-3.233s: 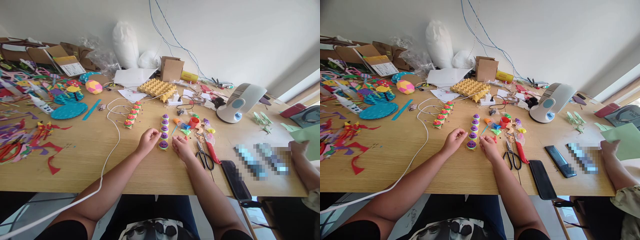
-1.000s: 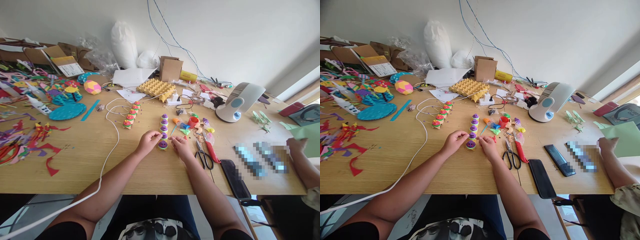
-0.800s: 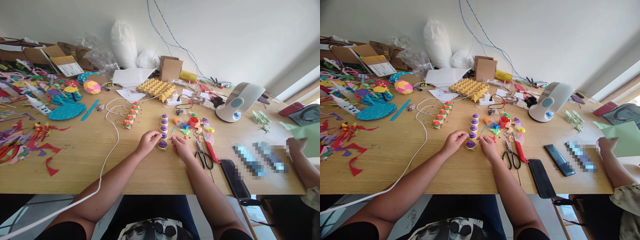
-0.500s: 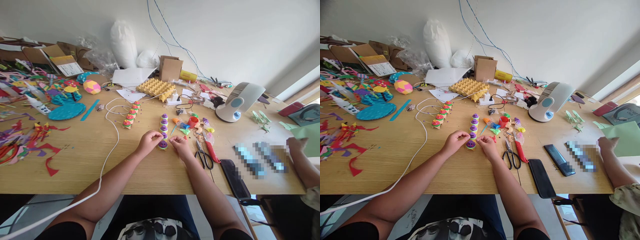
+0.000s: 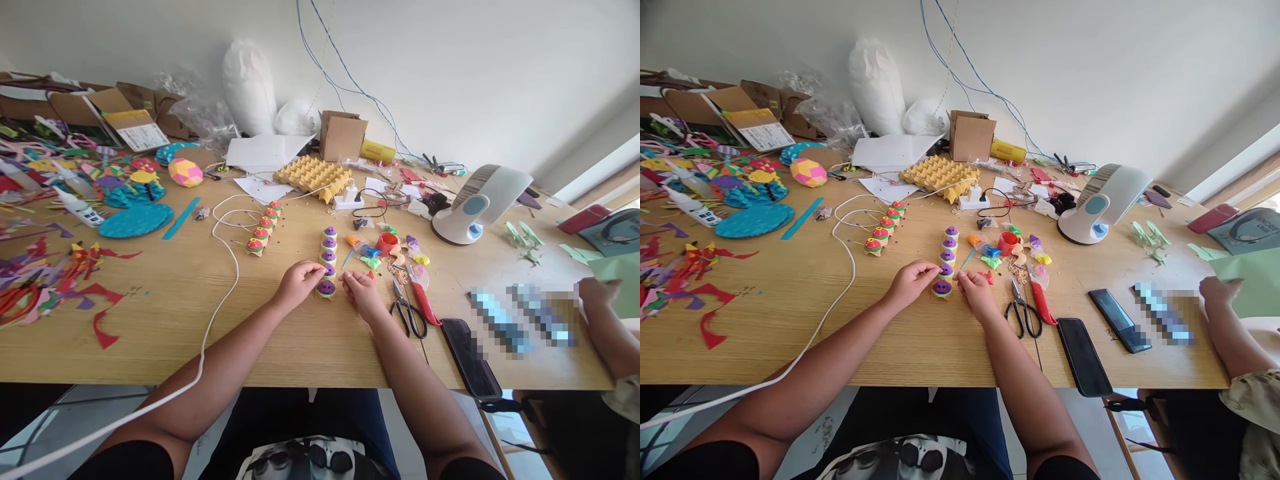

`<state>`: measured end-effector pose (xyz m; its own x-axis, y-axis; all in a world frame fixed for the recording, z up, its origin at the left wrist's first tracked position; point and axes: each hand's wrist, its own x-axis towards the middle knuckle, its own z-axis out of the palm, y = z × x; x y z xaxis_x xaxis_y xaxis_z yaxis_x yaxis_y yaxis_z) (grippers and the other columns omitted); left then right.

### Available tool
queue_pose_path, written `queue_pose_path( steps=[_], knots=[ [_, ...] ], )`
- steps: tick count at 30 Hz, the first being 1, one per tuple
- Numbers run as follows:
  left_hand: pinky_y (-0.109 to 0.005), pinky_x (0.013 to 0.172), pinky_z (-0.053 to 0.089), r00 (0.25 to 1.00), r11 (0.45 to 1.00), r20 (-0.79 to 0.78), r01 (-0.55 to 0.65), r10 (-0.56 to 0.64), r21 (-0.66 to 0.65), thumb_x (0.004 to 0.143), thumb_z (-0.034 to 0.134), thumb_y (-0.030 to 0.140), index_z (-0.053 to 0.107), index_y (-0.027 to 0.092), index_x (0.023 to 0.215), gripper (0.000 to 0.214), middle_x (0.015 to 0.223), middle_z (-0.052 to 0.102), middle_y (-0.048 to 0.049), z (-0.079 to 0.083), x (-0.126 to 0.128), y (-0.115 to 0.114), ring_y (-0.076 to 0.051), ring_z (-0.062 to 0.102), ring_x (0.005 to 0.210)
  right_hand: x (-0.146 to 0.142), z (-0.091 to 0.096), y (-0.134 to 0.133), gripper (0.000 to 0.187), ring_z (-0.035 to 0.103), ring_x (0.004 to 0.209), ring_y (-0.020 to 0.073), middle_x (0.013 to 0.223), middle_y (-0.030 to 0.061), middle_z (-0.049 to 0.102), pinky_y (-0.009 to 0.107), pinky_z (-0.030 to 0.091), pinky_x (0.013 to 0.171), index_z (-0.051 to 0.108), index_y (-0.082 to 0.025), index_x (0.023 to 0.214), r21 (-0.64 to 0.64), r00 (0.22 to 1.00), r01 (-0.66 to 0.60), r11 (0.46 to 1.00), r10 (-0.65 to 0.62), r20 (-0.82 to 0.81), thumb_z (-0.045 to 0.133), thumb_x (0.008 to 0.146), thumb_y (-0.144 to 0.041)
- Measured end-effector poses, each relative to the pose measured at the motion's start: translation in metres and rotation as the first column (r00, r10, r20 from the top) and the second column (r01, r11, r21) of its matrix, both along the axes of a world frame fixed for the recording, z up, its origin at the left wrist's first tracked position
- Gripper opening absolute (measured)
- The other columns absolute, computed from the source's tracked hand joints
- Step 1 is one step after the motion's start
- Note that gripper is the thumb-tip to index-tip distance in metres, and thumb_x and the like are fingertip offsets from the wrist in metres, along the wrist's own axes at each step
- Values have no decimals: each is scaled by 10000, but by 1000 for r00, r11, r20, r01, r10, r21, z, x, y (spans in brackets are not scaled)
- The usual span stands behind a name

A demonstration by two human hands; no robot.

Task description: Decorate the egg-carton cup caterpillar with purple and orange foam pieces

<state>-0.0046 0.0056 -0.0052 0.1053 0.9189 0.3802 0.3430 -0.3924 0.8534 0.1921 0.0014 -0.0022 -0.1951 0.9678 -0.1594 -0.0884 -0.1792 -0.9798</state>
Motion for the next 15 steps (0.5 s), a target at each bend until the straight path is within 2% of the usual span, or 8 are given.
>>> queue_pose_path(
  steps=[4,8,12,15],
  knots=[
    [-293,847,510,1000,999,24,7,-6,-36,943,548,386,722,210,909,250,955,738,-42,2,-1,-1,-189,673,929,-1,1,0,429,264,468,77,580,-47,425,248,138,438,628,-205,763,9,1000,-1,1000,0,14,685,753,-630],
    [-277,795,505,999,996,54,-5,10,-92,941,537,417,691,203,869,274,909,732,-32,1,-1,0,-181,668,869,0,10,-1,475,223,456,68,552,-50,400,256,121,449,484,-203,629,6,999,27,1000,-27,-28,650,788,-619],
    [-264,751,479,996,992,53,-58,65,-114,924,554,434,675,197,877,270,877,709,-18,-3,-3,3,-163,631,808,3,36,-9,413,246,471,63,582,-53,420,238,108,450,453,-208,688,-53,974,121,991,-129,-184,707,765,-525],
    [-256,751,471,995,989,72,-66,76,-129,913,566,430,679,189,899,267,893,707,-16,-5,-4,5,-155,619,806,6,65,-14,379,262,489,65,611,-62,411,219,112,439,471,-217,752,-53,956,100,994,-111,-272,760,735,-461]
  ],
)
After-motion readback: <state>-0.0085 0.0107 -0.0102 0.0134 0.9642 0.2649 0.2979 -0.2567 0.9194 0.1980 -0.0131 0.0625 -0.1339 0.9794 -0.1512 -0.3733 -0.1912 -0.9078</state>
